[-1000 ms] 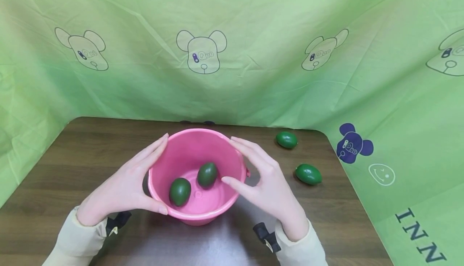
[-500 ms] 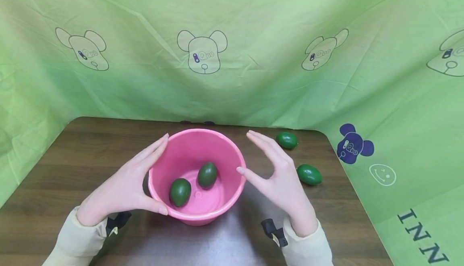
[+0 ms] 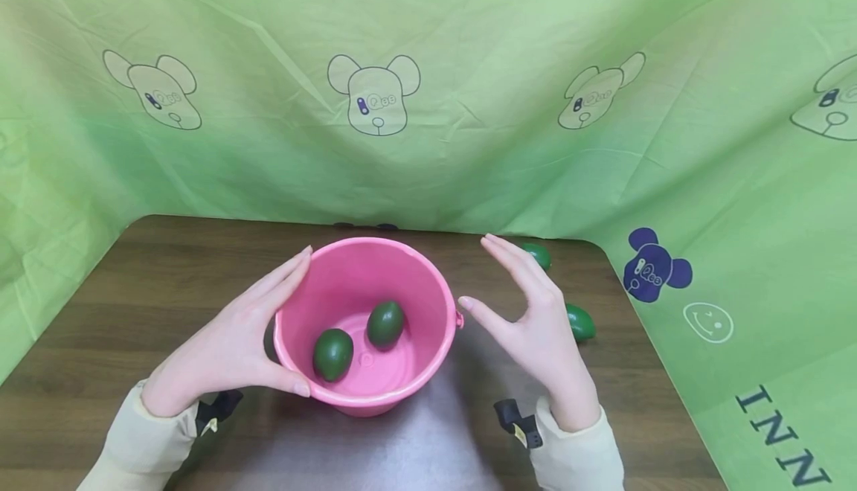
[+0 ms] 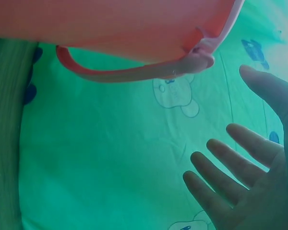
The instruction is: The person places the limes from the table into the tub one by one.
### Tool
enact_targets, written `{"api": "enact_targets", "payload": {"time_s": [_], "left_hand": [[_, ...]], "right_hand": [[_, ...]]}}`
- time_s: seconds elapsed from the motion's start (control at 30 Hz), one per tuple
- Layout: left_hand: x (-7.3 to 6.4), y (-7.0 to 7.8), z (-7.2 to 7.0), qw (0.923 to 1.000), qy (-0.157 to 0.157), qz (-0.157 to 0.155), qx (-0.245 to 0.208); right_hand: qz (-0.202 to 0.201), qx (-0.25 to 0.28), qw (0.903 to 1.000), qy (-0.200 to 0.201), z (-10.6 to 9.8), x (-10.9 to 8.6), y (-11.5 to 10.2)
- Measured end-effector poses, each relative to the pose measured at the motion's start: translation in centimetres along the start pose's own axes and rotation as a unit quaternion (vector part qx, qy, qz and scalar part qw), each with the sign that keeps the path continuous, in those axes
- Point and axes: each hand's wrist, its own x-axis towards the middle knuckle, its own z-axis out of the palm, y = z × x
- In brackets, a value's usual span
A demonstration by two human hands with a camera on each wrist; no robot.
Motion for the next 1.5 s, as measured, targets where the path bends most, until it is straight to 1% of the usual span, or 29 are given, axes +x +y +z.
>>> {"api": "enact_targets", "payload": {"time_s": [0.17,0.37,0.53,0.7,0.8,1.3,1.5], "left_hand": [[0.0,0.0,0.0,1.0000,0.001,0.000,0.002],[0.0,0.1,0.0,1.0000,-0.001,-0.002,0.004],[0.0,0.1,0.0,1.0000,-0.002,-0.004,0.002],[0.0,0.1,-0.1,1.0000,-0.001,-0.003,0.002],[0.0,0.1,0.0,1.0000,-0.002,-0.003,0.003],[-0.1,0.3,-0.1,1.0000,-0.001,-0.004,-0.002],[0.0,0.5,-0.2,0.9999,-0.005,-0.010,-0.004]], "right_hand": [[0.016,-0.008,0.9998,-0.005,-0.3,-0.5,2.2],[0.039,-0.017,0.9991,-0.007,-0.7,-0.7,2.9],[0.052,-0.021,0.9984,0.003,-0.9,-0.6,2.4],[0.046,-0.021,0.9986,0.017,-1.2,-0.1,0.3],[0.046,-0.021,0.9985,0.023,-1.4,0.0,-0.4],[0.066,-0.025,0.9966,0.042,-2.3,-0.2,0.7],[0.094,-0.028,0.9941,0.048,-3.0,-0.3,1.5]]}}
